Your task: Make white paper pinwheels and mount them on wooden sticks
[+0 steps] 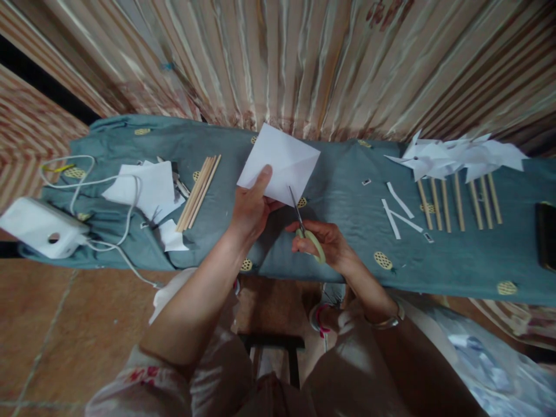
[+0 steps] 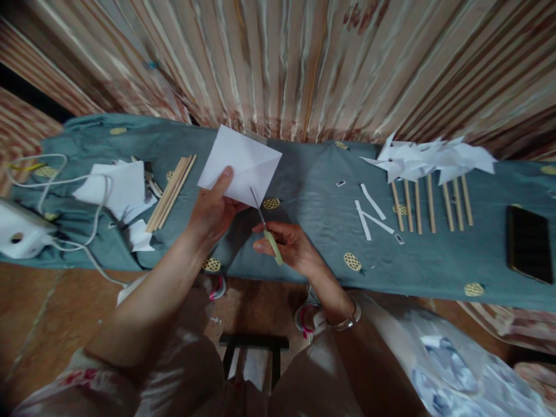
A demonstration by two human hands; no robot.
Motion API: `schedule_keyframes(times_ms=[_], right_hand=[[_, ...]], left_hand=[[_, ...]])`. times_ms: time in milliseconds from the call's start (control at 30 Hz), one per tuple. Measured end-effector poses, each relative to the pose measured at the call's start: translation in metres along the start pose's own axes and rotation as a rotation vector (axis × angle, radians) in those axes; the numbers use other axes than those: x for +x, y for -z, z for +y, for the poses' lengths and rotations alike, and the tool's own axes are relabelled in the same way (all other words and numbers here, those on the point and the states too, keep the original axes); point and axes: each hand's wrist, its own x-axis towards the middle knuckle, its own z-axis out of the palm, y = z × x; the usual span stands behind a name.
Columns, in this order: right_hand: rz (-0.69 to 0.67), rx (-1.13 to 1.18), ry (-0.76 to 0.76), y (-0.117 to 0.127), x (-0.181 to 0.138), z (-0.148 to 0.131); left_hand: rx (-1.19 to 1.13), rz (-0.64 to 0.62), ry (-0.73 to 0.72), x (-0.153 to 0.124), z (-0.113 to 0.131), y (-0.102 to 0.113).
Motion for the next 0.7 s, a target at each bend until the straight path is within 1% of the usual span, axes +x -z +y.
schedule_keyframes(times_ms=[233, 433, 500, 600, 700], right_hand=[[0.003, 0.069, -0.031, -0.0013, 0.0019, -0.0029], [0.036, 0.083, -0.073, -0.0032, 0.0016, -0.0059], [0.041, 0.088, -0.082, -0.0034, 0.0019, -0.0053], [0.038, 0.082, -0.064, -0.0024, 0.0028, -0.003], [0.024, 0.059, -0.049, -0.001, 0.0033, -0.0012]], left_hand=[[-0.021, -0.031, -0.019, -0.0015, 0.0003, 0.0006], [-0.017, -0.005, 0.002, -0.0018, 0.002, -0.0013], [-0.013, -0.014, -0.005, -0.0013, 0.0015, -0.0003], [-0.014, -0.026, -0.011, -0.0009, 0.0012, 0.0005], [-0.012, -0.008, -0.003, -0.001, 0.0022, -0.0006]])
